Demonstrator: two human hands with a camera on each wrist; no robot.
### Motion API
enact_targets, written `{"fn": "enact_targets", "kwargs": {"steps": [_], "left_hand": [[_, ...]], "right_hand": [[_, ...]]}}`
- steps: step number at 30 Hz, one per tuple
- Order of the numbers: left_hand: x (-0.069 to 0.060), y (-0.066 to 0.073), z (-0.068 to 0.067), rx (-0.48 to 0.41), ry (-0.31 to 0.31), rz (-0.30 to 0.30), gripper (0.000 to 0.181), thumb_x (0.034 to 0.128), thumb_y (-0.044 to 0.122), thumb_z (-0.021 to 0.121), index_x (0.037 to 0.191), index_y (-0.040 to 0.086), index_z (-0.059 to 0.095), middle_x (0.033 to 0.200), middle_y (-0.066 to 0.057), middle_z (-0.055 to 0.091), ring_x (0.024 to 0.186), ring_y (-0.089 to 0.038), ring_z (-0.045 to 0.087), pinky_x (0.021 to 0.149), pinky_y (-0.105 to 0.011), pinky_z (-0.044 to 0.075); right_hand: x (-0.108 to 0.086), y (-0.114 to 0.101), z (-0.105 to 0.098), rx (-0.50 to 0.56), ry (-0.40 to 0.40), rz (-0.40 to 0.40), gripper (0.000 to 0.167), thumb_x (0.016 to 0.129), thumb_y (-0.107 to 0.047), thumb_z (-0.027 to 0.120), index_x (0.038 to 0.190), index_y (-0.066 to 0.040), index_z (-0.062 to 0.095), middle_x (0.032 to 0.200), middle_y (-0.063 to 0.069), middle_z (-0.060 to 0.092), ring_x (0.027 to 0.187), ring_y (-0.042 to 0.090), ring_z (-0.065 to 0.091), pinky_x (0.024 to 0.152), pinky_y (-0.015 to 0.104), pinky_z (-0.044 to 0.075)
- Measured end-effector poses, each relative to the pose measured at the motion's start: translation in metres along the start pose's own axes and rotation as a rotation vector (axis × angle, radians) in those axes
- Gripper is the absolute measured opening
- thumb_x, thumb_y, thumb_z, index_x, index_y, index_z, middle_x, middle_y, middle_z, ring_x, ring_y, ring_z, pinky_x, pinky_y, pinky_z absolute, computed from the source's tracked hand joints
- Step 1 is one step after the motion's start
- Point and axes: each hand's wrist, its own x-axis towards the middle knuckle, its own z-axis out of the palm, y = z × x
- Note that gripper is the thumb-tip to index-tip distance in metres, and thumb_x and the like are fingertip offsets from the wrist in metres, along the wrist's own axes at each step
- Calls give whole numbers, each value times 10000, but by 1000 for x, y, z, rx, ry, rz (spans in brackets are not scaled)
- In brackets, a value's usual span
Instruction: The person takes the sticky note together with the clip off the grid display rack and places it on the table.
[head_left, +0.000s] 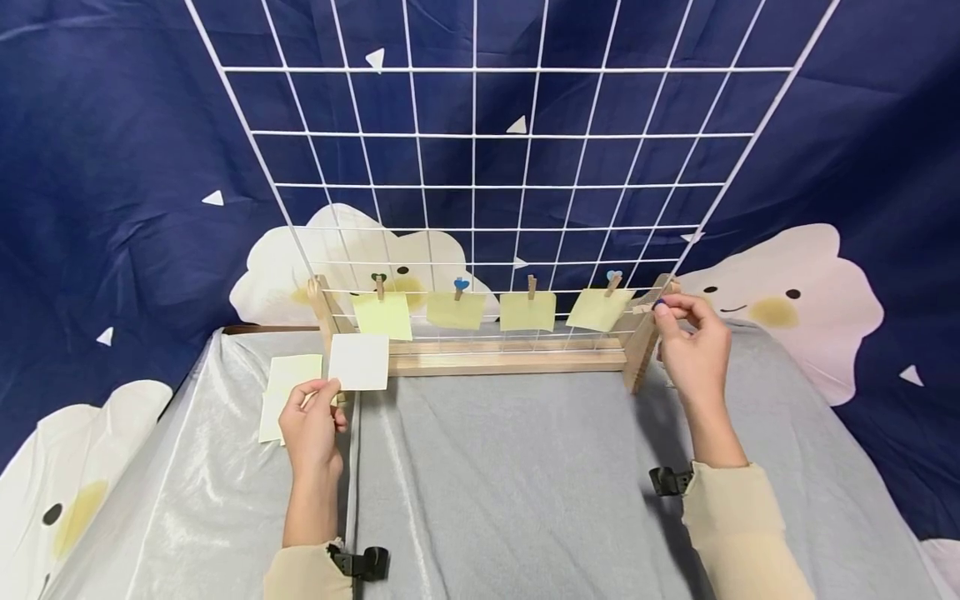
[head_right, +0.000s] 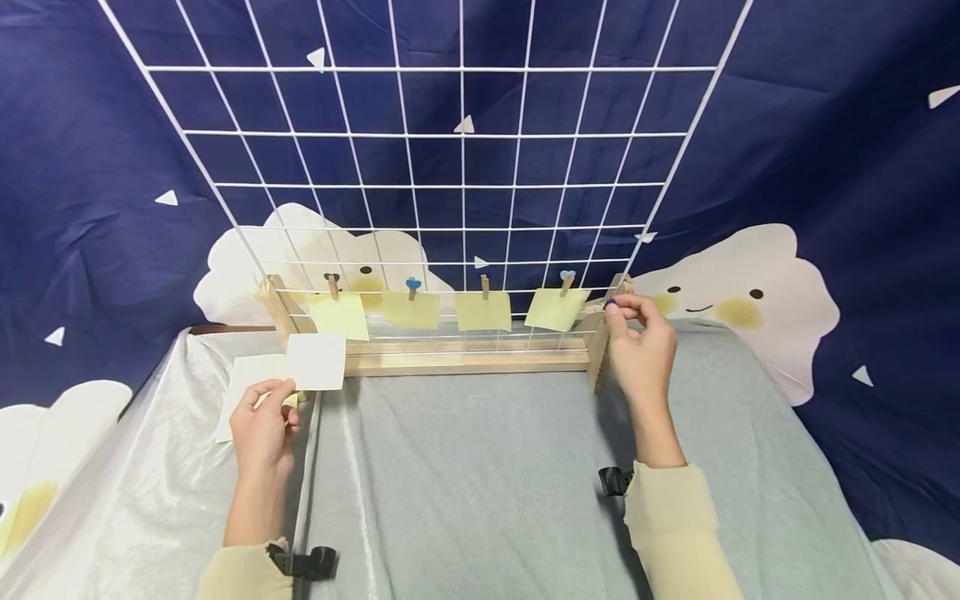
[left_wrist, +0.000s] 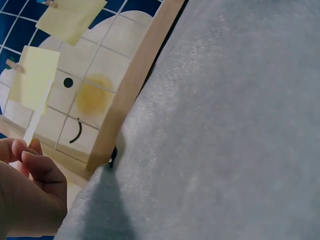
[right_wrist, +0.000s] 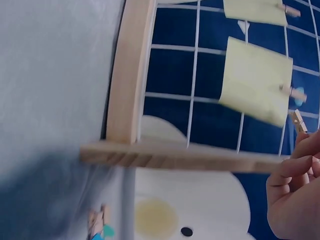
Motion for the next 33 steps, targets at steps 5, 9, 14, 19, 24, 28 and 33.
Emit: {"fn": "enact_targets", "kwargs": {"steps": [5,9,14,19,24,28,33], "left_hand": [[0,-3,0,24,-6,-12,123,939,30,681,944,52,560,660,63,649,410,-51,441,394,-171,381],[1,-5,-1,37,-7,-11,118,932,20,679,943,50,565,636,68,637,406,-53,422,402,-183,376],[1,-7,-3,66,5,-12,117,920,8,678,920,49,569,592,58,611,412,-59,394,419,-201,366],[1,-9,-7,120,13,-28,119,912,27,694,911,48,577,530,63,545,413,-62,377,432,-209,367],[2,-10,-9,187,22,-40,123,897,56,720,901,50,597,501,91,495,404,-32,337,430,-198,384],[2,-12,-11,230,26,-41,124,890,69,728,886,55,605,507,95,493,432,-24,342,424,-195,392],[2,-16,-16,248,28,-42,112,886,49,717,874,54,605,510,103,469,438,-22,345,411,-189,386]], "right_hand": [[6,12,-15,4,37,66,65,968,-70,657,1031,-73,674,783,-103,615,367,17,468,390,150,408],[10,21,-24,-41,69,101,48,974,-92,655,1012,-121,659,772,-130,620,378,24,476,415,143,421],[11,31,-30,-97,73,116,102,981,-105,644,1057,-39,660,759,-146,622,401,32,499,441,141,438],[13,41,-37,-155,75,147,189,990,-137,634,1108,10,648,751,-165,615,406,33,514,442,146,430],[17,52,-45,-210,59,184,72,993,-159,629,1029,-101,647,723,-209,607,405,22,535,434,143,413],[20,59,-48,-263,34,206,197,1005,-175,614,1117,-15,638,710,-227,584,403,17,533,433,147,412],[24,68,-50,-325,-7,239,260,1010,-188,598,1171,15,626,696,-253,560,427,34,563,476,146,428]]}}
